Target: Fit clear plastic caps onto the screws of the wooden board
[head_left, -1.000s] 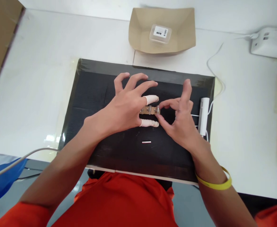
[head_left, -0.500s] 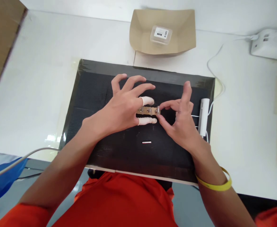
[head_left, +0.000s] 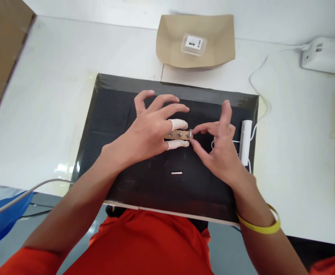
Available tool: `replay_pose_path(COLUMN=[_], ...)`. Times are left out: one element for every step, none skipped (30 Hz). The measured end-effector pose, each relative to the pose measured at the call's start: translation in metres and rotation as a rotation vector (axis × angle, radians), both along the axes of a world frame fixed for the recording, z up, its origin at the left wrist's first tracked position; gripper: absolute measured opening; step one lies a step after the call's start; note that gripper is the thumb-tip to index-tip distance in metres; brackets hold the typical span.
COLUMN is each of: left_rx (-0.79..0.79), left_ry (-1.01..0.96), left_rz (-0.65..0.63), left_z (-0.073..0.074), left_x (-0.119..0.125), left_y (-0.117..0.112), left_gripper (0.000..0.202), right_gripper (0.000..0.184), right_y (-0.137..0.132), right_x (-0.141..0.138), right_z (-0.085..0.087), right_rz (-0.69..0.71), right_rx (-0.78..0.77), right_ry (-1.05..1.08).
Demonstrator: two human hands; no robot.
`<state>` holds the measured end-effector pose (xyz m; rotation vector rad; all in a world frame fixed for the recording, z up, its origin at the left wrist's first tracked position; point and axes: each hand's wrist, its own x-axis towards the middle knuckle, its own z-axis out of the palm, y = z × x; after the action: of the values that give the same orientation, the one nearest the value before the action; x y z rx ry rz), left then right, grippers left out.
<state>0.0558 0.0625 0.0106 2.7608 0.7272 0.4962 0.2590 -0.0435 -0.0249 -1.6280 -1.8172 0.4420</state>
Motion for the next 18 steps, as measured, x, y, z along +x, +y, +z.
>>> replay_pose_path(left_rx=[-0.003, -0.006, -0.009, -0.013, -0.013, -0.007, 0.010, 0.040, 0.073, 0.108, 0.136, 0.149, 0.164, 0.173, 0.190, 0.212, 0.222, 0.222], left_ry=[-0.005, -0.012, -0.022, -0.032, -0.045, -0.056, -0.066, -0.084, -0.106, -0.135, -0.175, -0.213, -0.259, -0.296, -0.346, -0.401, -0.431, -0.456], left_rz=[0.002, 0.003, 0.004, 0.004, 0.008, 0.016, 0.028, 0.048, 0.076, 0.113, 0.162, 0.215, 0.270, 0.315, 0.341, 0.360, 0.356, 0.356], left_z=[0.001, 0.002, 0.003, 0.005, 0.007, 0.010, 0.012, 0.013, 0.014, 0.014, 0.013, 0.010, 0.006, 0.001, -0.005, -0.011, -0.016, -0.021], left_x=[0.000, 0.000, 0.000, -0.001, -0.001, -0.002, -0.003, -0.004, -0.006, -0.009, -0.012, -0.016, -0.021, -0.027, -0.033, -0.039, -0.045, -0.050], left_y=[0.000, 0.000, -0.001, -0.003, -0.005, -0.008, -0.012, -0.017, -0.022, -0.029, -0.036, -0.043, -0.050, -0.058, -0.065, -0.071, -0.077, -0.082], left_gripper=[0.014, 0.014, 0.015, 0.017, 0.021, 0.027, 0.034, 0.041, 0.045, 0.046, 0.043, 0.040, 0.040, 0.043, 0.047, 0.050, 0.052, 0.052], right_gripper=[0.101, 0.100, 0.100, 0.100, 0.101, 0.101, 0.100, 0.099, 0.099, 0.098, 0.092, 0.082, 0.067, 0.048, 0.031, 0.018, 0.011, 0.009], right_y=[0.000, -0.001, -0.001, -0.001, -0.002, -0.002, -0.002, -0.003, -0.004, -0.005, -0.007, -0.010, -0.013, -0.017, -0.022, -0.026, -0.031, -0.035], right_x=[0.000, 0.000, 0.001, 0.001, 0.002, 0.004, 0.005, 0.006, 0.007, 0.007, 0.006, 0.004, 0.000, -0.005, -0.011, -0.018, -0.027, -0.035], right_z=[0.000, 0.001, 0.001, 0.001, 0.002, 0.002, 0.003, 0.004, 0.006, 0.008, 0.011, 0.015, 0.018, 0.022, 0.025, 0.027, 0.028, 0.028], right_rz=[0.002, 0.003, 0.003, 0.001, -0.008, -0.024, -0.045, -0.072, -0.099, -0.129, -0.161, -0.187, -0.217, -0.251, -0.286, -0.321, -0.350, -0.377], right_rx=[0.000, 0.000, 0.000, 0.003, 0.010, 0.024, 0.039, 0.055, 0.075, 0.099, 0.131, 0.175, 0.225, 0.273, 0.297, 0.290, 0.259, 0.210], right_ry=[0.001, 0.002, 0.005, 0.007, 0.009, 0.014, 0.025, 0.039, 0.050, 0.050, 0.030, -0.009, -0.062, -0.113, -0.155, -0.186, -0.206, -0.220])
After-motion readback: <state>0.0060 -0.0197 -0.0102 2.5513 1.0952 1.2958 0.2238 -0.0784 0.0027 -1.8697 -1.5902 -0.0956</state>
